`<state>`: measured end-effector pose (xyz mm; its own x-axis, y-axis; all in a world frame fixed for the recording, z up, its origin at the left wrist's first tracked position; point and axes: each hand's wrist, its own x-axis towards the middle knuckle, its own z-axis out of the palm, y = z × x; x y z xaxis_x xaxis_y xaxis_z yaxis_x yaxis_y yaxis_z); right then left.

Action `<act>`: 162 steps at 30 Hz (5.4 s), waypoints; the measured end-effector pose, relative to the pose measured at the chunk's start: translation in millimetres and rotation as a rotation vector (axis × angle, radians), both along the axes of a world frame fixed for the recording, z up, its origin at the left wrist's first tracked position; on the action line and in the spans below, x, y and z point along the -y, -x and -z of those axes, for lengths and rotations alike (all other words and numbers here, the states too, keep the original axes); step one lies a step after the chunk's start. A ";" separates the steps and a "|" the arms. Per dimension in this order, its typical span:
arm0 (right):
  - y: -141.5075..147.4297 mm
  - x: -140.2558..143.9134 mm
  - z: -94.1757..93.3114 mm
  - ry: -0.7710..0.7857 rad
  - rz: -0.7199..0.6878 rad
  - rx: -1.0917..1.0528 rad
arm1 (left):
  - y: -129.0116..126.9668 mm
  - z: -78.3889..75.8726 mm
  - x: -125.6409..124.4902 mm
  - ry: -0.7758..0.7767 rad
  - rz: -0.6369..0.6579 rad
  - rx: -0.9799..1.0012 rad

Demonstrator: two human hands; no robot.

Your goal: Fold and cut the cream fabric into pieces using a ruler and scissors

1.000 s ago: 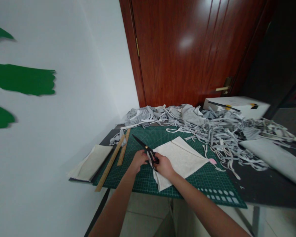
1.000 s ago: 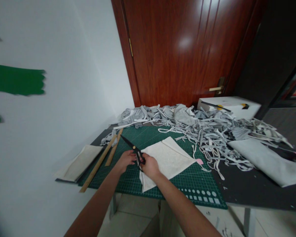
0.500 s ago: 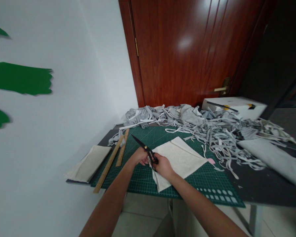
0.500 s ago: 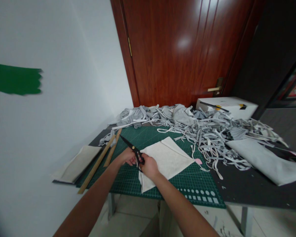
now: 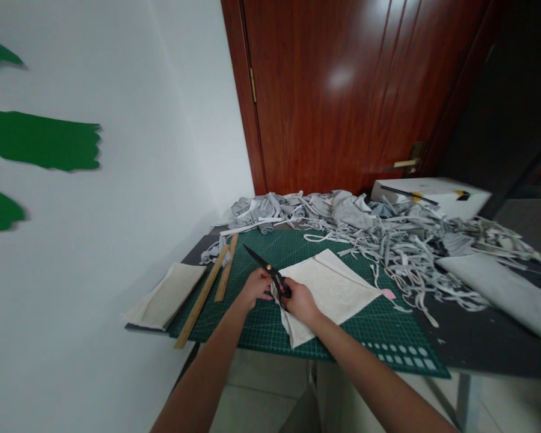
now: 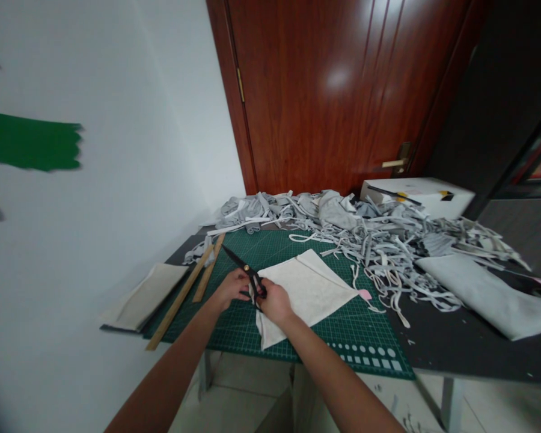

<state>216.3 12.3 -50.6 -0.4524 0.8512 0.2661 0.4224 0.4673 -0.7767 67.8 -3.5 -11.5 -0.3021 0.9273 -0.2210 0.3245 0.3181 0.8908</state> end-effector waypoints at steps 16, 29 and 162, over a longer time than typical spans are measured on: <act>5.6 -25.0 -3.9 -0.030 0.020 0.026 | -13.4 16.9 33.2 -0.345 0.131 -0.523; -4.4 -32.7 4.7 -0.011 -0.113 -0.083 | 3.5 12.7 23.9 -0.505 0.560 -0.624; -9.6 -48.1 12.4 0.281 0.095 -0.601 | -16.4 11.5 46.2 -0.678 0.974 -1.154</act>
